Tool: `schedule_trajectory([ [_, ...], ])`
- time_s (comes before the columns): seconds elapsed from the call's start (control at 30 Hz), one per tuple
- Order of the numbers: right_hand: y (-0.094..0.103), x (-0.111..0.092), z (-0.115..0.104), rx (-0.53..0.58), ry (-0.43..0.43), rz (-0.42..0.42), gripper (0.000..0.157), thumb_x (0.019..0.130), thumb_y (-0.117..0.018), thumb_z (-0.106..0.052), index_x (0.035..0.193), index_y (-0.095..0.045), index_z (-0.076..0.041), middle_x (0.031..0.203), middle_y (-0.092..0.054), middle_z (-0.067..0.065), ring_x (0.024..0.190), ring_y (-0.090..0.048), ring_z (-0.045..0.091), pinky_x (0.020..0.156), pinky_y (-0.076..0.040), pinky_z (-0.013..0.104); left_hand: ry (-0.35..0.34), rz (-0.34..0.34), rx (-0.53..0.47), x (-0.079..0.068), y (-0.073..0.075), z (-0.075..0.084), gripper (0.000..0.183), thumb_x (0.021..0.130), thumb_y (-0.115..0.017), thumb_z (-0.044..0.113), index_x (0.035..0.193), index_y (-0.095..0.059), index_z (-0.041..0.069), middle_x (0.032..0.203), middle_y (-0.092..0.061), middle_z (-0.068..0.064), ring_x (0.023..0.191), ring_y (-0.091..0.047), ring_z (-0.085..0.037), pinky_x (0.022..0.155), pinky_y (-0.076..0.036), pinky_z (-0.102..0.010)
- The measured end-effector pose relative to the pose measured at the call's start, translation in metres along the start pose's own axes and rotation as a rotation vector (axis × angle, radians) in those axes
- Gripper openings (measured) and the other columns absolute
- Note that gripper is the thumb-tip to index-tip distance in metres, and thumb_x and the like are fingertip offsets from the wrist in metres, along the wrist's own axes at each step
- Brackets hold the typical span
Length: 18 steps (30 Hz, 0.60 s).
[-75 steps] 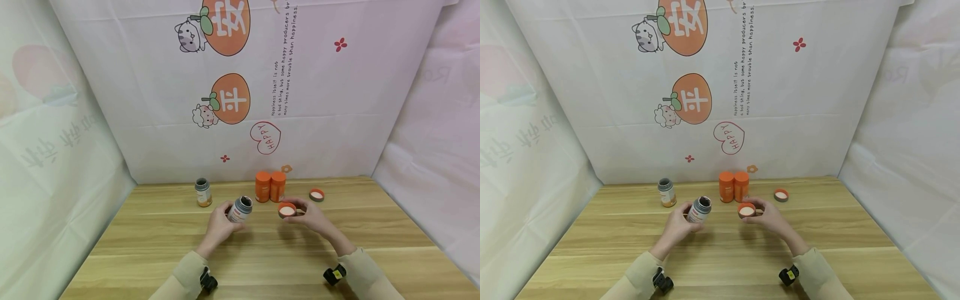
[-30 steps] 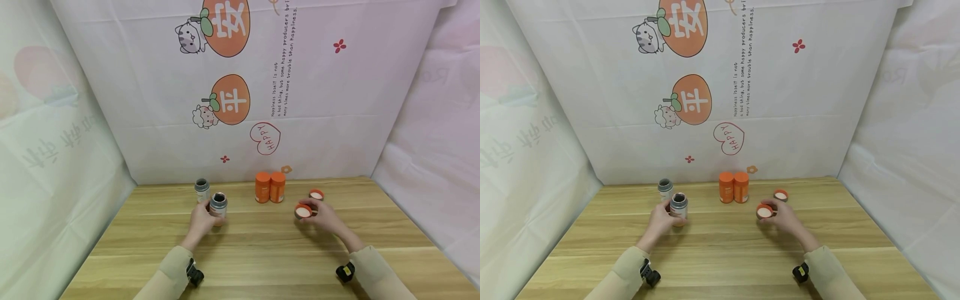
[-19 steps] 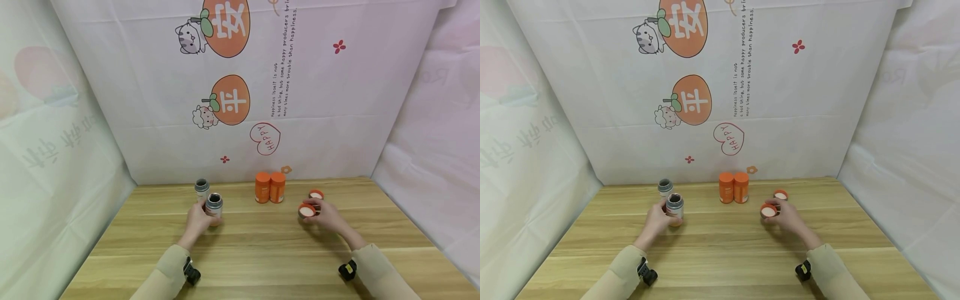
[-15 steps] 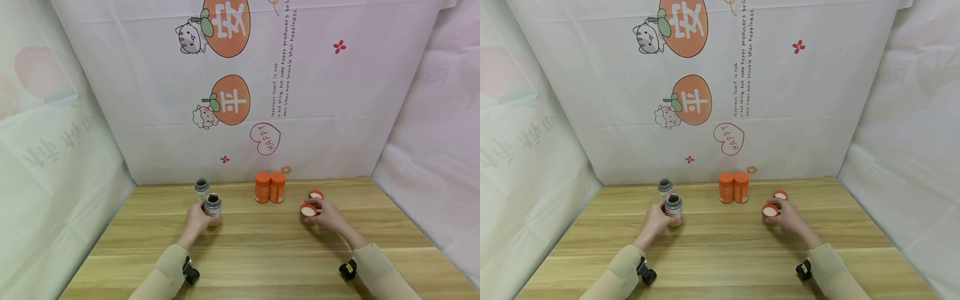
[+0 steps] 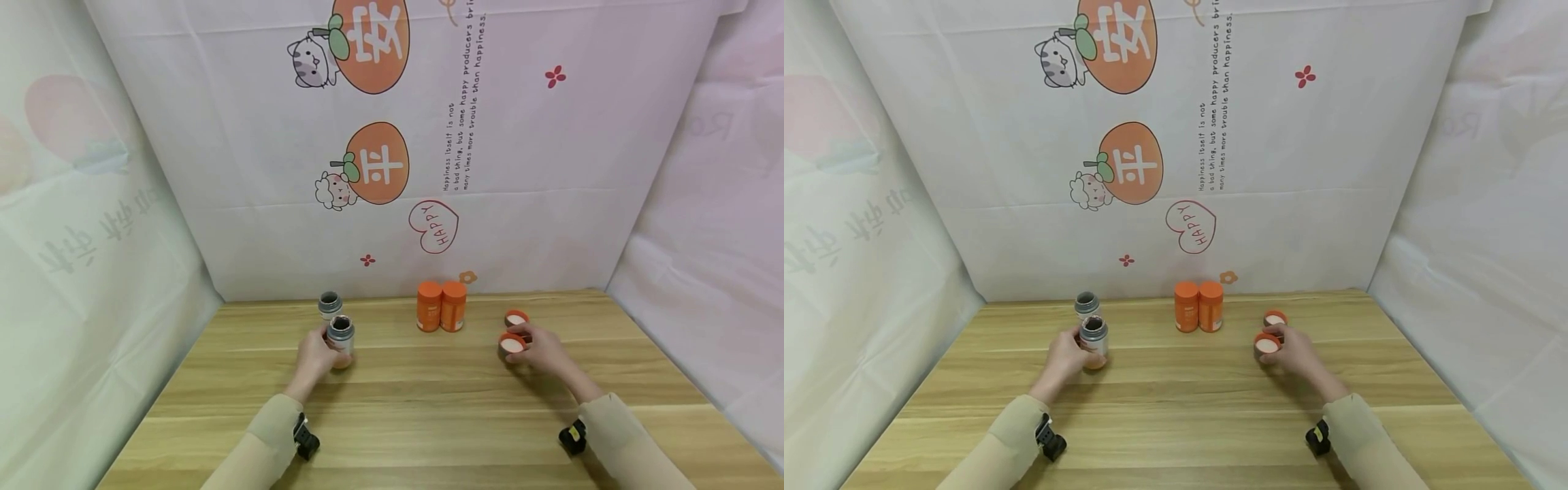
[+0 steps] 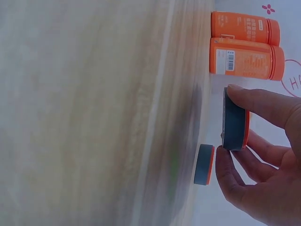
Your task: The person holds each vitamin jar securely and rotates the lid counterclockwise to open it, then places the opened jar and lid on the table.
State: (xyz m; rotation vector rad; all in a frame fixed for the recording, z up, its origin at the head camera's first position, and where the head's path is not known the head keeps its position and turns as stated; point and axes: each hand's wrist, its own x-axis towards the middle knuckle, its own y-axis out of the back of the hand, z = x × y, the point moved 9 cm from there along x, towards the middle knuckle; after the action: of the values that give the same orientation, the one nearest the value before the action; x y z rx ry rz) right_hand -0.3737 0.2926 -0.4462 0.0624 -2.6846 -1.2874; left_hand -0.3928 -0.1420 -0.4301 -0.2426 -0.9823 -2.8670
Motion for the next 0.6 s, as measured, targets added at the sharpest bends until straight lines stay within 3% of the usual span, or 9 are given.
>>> schedule_trajectory([
  [0.6,0.004,0.004,0.015,-0.052,-0.005,0.014,0.061,0.069,-0.083,-0.016,0.120,-0.057,0.005,0.110,-0.063,0.026,0.100,-0.059,0.039,0.080,-0.048,0.048,0.042,0.005,0.027,0.009,0.009,-0.012,0.058,0.054,-0.087,0.009,0.106,-0.065,0.001,0.097,-0.070,-0.014,0.089,-0.063,-0.028,0.083,-0.049,-0.045],
])
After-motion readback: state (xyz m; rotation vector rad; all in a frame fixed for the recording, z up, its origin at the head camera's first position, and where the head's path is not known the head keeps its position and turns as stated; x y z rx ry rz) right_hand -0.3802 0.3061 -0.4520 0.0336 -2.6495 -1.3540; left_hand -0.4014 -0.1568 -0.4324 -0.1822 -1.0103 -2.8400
